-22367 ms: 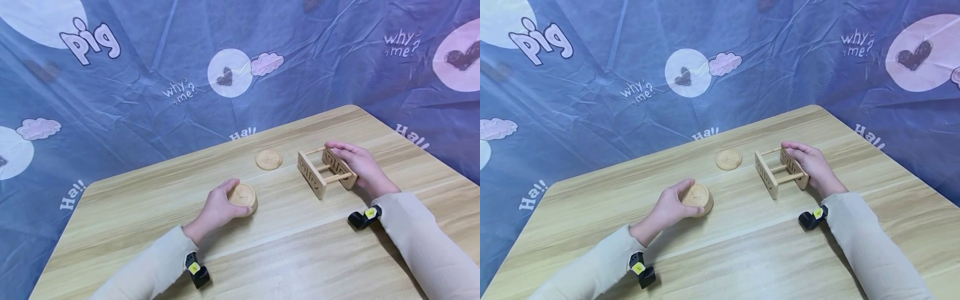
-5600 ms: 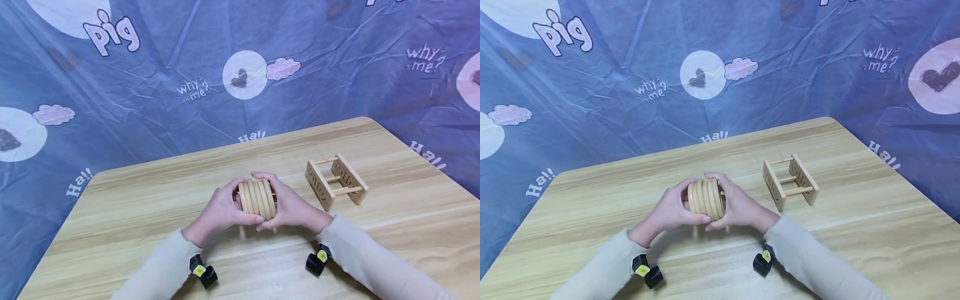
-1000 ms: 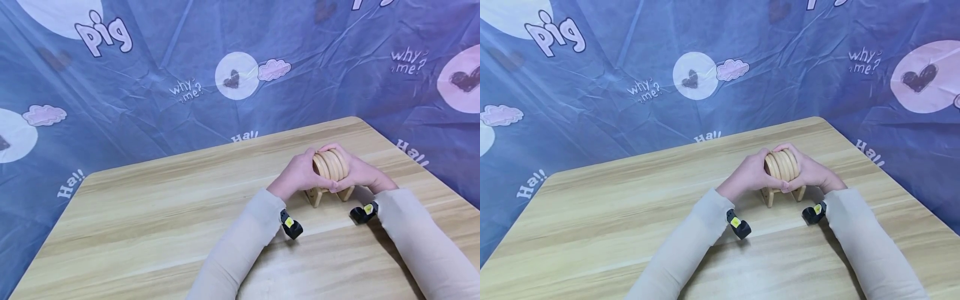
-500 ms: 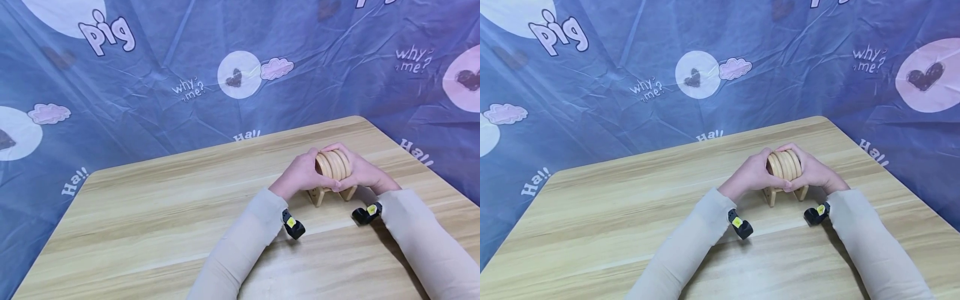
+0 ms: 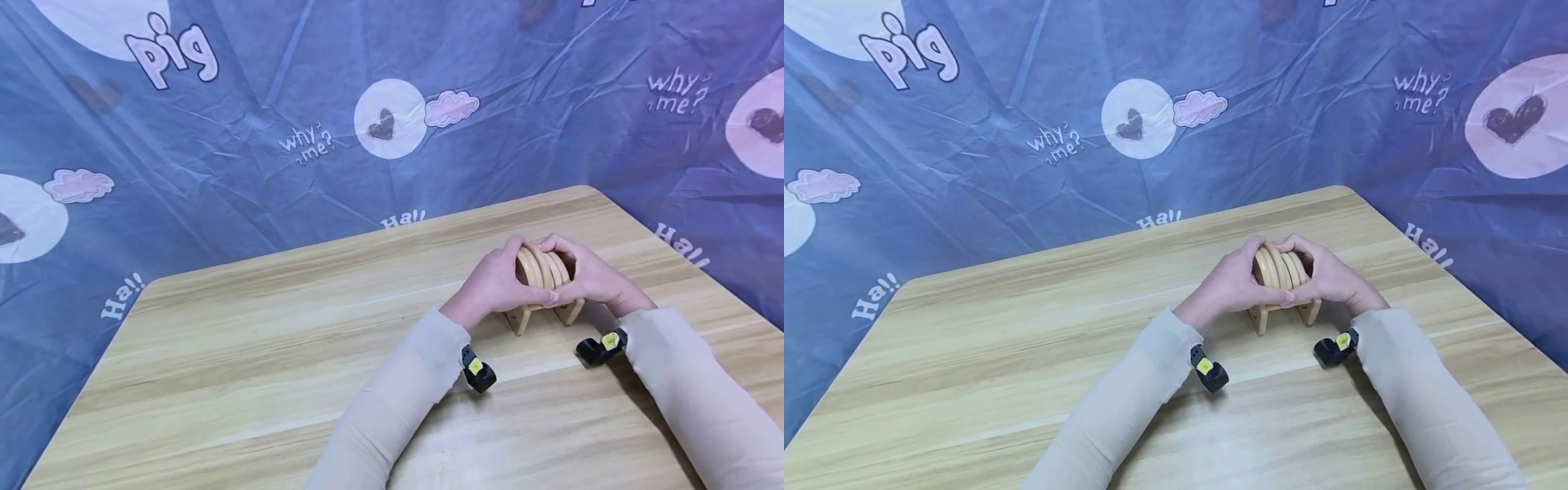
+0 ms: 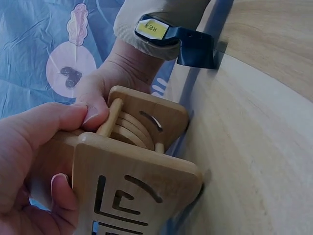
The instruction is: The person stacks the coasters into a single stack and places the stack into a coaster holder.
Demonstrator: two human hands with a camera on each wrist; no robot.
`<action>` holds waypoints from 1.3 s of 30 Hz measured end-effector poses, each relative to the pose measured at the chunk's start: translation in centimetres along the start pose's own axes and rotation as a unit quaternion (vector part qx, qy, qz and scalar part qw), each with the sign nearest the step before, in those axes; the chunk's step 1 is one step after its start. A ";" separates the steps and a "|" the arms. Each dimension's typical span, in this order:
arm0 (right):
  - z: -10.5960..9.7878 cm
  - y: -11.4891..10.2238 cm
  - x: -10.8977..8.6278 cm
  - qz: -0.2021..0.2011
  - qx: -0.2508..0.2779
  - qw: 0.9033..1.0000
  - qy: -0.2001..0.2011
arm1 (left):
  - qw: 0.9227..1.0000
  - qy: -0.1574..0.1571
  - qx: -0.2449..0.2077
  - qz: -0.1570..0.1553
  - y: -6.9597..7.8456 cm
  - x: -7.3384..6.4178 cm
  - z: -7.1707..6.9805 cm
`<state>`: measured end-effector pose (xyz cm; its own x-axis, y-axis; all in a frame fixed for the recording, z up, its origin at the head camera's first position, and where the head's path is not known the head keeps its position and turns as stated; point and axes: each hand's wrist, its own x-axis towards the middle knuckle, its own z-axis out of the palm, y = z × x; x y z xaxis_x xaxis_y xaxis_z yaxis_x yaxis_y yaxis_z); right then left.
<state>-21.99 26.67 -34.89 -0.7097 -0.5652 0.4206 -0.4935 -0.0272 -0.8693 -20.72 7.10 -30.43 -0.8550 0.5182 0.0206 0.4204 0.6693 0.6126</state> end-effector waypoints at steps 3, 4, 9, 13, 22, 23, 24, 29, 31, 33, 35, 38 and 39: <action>-0.1 -0.1 0.0 0.005 0.001 1.000 -0.004 | 1.000 0.001 -0.005 0.003 -0.1 0.0 0.0; -0.1 -0.1 0.0 0.009 0.000 1.000 -0.004 | 1.000 0.000 -0.009 0.002 -0.1 0.0 0.0; -0.1 -0.4 0.1 0.027 -0.013 1.000 -0.002 | 1.000 0.002 -0.019 -0.002 -0.2 0.1 0.1; 0.0 -0.5 0.1 0.035 -0.023 0.999 0.001 | 1.000 0.005 -0.018 -0.007 -0.1 0.2 0.1; -0.2 -0.1 0.0 0.026 -0.003 1.000 -0.015 | 1.000 -0.004 -0.017 -0.025 0.1 0.3 -0.1; -0.2 -0.1 0.0 0.024 0.004 1.000 -0.017 | 1.000 -0.003 -0.019 -0.024 0.0 0.3 -0.1; -0.2 -0.2 0.0 0.024 0.008 1.000 -0.019 | 1.000 -0.001 -0.021 -0.024 0.0 0.3 -0.1; -0.2 -0.2 0.1 0.025 0.008 0.999 -0.020 | 1.000 0.006 -0.021 -0.023 -0.2 0.2 0.1; -0.2 -0.2 0.1 0.025 -0.013 0.999 -0.017 | 0.999 0.008 -0.022 -0.021 -0.2 0.1 0.2; -0.3 -0.2 0.2 0.025 -0.035 0.999 -0.019 | 0.999 0.011 -0.031 -0.019 -0.2 0.0 0.3; -0.4 -0.2 0.3 0.027 -0.061 0.998 -0.020 | 0.999 0.014 -0.040 -0.019 -0.3 -0.1 0.4; -0.5 -0.2 0.4 0.029 -0.076 0.996 -0.025 | 0.998 0.019 -0.047 -0.022 -0.3 -0.3 0.5; -0.6 -0.2 0.4 0.029 -0.078 0.996 -0.026 | 0.999 0.021 -0.044 -0.022 -0.3 -0.3 0.6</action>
<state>-22.43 26.93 -34.41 -0.7149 -0.6037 0.3528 -0.5265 0.1326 -0.8398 -20.42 7.08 -31.04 -0.8854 0.4643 0.0242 0.3549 0.6413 0.6802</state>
